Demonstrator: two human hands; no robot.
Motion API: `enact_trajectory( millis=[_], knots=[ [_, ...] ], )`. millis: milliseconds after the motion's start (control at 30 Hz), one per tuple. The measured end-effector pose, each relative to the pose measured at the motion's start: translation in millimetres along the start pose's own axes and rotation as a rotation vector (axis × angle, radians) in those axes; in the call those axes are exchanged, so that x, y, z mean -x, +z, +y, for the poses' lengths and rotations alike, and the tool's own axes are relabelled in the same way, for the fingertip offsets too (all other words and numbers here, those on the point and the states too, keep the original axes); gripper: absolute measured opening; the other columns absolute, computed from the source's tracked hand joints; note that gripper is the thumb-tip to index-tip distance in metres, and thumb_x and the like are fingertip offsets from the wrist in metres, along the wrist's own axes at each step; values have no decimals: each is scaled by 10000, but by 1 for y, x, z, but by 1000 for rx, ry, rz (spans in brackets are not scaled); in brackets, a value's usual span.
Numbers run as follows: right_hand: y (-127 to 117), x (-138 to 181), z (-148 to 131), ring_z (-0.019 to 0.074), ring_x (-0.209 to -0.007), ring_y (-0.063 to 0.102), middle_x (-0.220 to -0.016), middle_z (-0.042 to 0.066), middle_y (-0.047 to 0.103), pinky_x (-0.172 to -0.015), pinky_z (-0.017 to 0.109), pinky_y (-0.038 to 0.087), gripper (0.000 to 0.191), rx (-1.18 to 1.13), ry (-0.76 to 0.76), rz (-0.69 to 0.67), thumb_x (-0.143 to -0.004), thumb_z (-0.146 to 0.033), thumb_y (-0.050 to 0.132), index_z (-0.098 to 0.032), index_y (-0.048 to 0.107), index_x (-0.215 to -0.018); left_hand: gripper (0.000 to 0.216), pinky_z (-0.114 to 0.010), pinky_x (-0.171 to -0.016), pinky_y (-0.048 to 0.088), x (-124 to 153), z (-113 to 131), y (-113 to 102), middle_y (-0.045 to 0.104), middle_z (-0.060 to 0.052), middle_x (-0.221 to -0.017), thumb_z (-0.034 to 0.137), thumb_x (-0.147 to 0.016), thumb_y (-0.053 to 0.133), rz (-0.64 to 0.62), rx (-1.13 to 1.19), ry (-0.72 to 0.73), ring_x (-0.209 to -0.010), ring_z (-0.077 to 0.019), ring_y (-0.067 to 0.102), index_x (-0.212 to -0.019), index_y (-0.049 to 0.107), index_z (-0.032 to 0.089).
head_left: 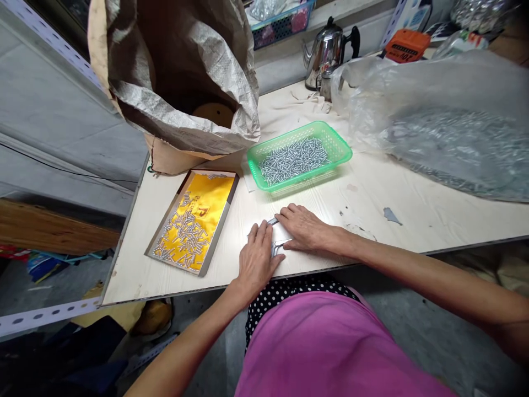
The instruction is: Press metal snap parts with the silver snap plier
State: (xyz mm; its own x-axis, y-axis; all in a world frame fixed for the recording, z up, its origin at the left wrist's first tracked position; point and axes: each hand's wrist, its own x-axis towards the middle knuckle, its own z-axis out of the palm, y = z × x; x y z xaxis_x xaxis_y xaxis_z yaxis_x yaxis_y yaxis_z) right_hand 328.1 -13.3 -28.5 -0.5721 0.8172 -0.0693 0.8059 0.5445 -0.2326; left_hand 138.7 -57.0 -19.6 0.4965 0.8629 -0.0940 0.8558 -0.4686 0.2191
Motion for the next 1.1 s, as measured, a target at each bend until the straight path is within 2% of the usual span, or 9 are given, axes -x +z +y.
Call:
enact_trajectory(
  millis=[67,167,267,467,667,800,933,1000,1100],
  knots=[
    [0,1,2,294,-1048,478,-1178,153,552,-844,388,414,646,-33,-10,-15,-684,-442,800,-93,552,-1167,653,-445,-972,475,-12,0,-1,392,-154,-1499,362,-869,625,-57,-89,6,-1296,-331,403,-1415,352,133],
    [-5,2,5,296,-1050,489,-1164,156,564,-846,393,432,681,-47,1,-30,-666,-456,814,-93,559,-1184,690,-403,-887,503,-26,-1,-8,494,-137,-1396,416,-870,616,-108,-138,18,-1161,-305,480,-1436,327,146],
    [-13,1,3,282,-1010,527,-1089,148,605,-835,374,437,512,-2,28,-85,-741,-392,779,-89,609,-1118,636,-364,-824,499,-40,-4,-15,579,-112,-1228,438,-853,634,-156,-136,68,-1107,-292,486,-1383,410,166],
    [-14,-1,-4,243,-934,589,-979,121,664,-775,330,423,206,27,46,-116,-877,-297,657,-112,660,-967,286,-367,-823,464,-50,-11,-10,599,-73,-1033,402,-893,592,-139,-64,142,-987,-249,498,-1080,609,187],
    [-1,7,-8,214,-854,602,-911,87,673,-716,310,405,178,6,75,-79,-942,-294,562,-145,656,-913,219,-353,-811,469,-48,-5,-8,614,-64,-970,372,-932,540,-159,-43,127,-967,-238,503,-980,645,186],
    [-2,7,-2,229,-888,577,-960,98,656,-754,322,412,201,35,37,-31,-917,-320,594,-137,656,-971,278,-377,-830,497,-48,-4,-10,625,-73,-1019,374,-893,603,-122,-51,91,-1006,-262,518,-1088,626,178],
    [0,10,14,271,-944,533,-1037,132,620,-799,362,425,482,20,-54,108,-845,-507,646,-126,606,-1138,460,-435,-950,489,-29,2,4,576,-127,-1264,279,-862,649,59,-23,17,-1149,-287,523,-1284,510,156],
    [5,13,22,268,-951,529,-1033,134,618,-825,373,424,441,-16,-78,157,-912,-488,549,-129,590,-1166,465,-460,-1032,448,-14,9,17,500,-150,-1395,211,-887,604,167,5,40,-1277,-301,475,-1328,466,158],
    [11,14,31,245,-933,532,-993,120,627,-827,360,414,300,-53,-63,176,-988,-310,408,-141,612,-1128,484,-474,-1092,406,4,21,37,450,-145,-1466,260,-912,580,225,91,144,-1395,-314,365,-1363,434,164]
  ],
)
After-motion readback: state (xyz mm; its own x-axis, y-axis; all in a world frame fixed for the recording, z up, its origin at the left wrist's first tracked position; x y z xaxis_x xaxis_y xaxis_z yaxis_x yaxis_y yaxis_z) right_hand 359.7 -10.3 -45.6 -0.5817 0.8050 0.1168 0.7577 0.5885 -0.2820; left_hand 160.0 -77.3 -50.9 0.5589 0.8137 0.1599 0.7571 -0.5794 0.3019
